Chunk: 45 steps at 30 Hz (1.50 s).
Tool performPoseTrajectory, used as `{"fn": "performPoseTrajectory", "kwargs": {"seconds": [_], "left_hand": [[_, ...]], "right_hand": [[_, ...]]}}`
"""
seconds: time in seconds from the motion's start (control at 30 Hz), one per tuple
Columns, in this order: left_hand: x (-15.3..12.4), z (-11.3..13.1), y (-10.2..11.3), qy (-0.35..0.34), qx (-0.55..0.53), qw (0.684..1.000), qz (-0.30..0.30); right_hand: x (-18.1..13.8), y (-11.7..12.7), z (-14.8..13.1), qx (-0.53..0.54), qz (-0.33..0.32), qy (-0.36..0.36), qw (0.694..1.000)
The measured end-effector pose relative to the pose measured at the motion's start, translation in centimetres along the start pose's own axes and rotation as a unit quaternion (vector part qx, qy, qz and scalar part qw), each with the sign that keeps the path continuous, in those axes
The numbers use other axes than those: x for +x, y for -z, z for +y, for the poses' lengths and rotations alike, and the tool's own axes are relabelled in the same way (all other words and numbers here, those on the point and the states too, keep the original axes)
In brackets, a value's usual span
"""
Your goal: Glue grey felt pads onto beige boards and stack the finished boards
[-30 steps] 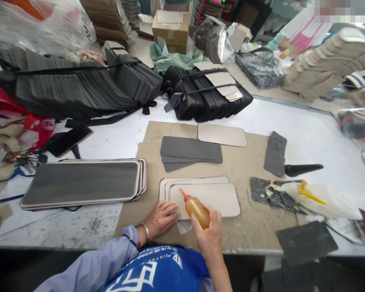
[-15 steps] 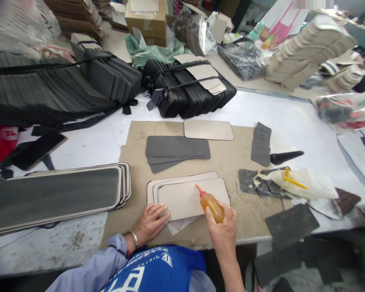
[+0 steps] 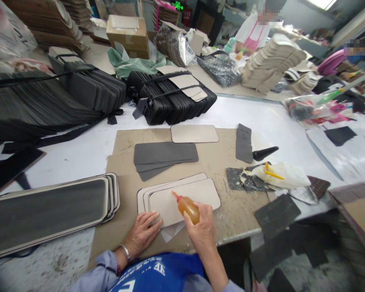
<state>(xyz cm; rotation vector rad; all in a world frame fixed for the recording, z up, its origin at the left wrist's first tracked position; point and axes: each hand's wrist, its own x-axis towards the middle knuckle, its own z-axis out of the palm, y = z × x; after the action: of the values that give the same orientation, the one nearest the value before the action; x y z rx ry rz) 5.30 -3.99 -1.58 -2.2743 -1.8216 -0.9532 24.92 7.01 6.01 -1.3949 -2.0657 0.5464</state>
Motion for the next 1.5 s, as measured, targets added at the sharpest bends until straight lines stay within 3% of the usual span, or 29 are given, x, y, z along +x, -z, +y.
{"fn": "performPoseTrajectory", "kwargs": {"seconds": [0.17, 0.3, 0.43, 0.63, 0.73, 0.83, 1.07, 1.2, 1.33, 1.5], "left_hand": [[0.0, 0.0, -0.1, -0.003, -0.003, 1.000, 0.011], [0.0, 0.0, -0.1, 0.001, -0.001, 1.000, 0.004], [-0.1, 0.2, 0.0, 0.002, -0.001, 1.000, -0.008], [-1.2, 0.3, 0.3, 0.008, 0.003, 1.000, -0.002], [-2.0, 0.0, 0.4, -0.007, -0.005, 1.000, 0.009], [-2.5, -0.3, 0.4, -0.023, -0.005, 1.000, 0.006], [-2.4, -0.4, 0.1, -0.024, -0.007, 1.000, 0.015], [-2.2, -0.4, 0.2, -0.038, 0.001, 0.999, 0.016], [-2.3, -0.4, 0.2, -0.043, 0.004, 0.999, 0.013], [-2.3, -0.5, 0.2, -0.046, 0.012, 0.999, 0.016]], "right_hand": [[2.5, 2.8, 5.3, -0.101, 0.092, -0.044, 0.990], [3.2, 3.8, 7.2, -0.144, 0.107, -0.038, 0.983], [1.5, 3.0, 5.0, -0.128, 0.081, -0.029, 0.988], [-3.0, 1.0, -1.7, 0.006, -0.033, -0.007, 0.999], [-4.5, -0.1, -3.7, 0.042, -0.084, 0.004, 0.996], [-4.7, -0.3, -3.1, 0.041, -0.086, -0.002, 0.995], [-1.2, 3.6, 5.0, -0.108, 0.076, -0.052, 0.990], [-0.3, 5.4, 7.8, -0.172, 0.121, -0.059, 0.976], [-1.8, 5.7, 7.4, -0.189, 0.117, -0.065, 0.973], [-5.9, 4.3, 3.1, -0.116, 0.060, -0.050, 0.990]]}}
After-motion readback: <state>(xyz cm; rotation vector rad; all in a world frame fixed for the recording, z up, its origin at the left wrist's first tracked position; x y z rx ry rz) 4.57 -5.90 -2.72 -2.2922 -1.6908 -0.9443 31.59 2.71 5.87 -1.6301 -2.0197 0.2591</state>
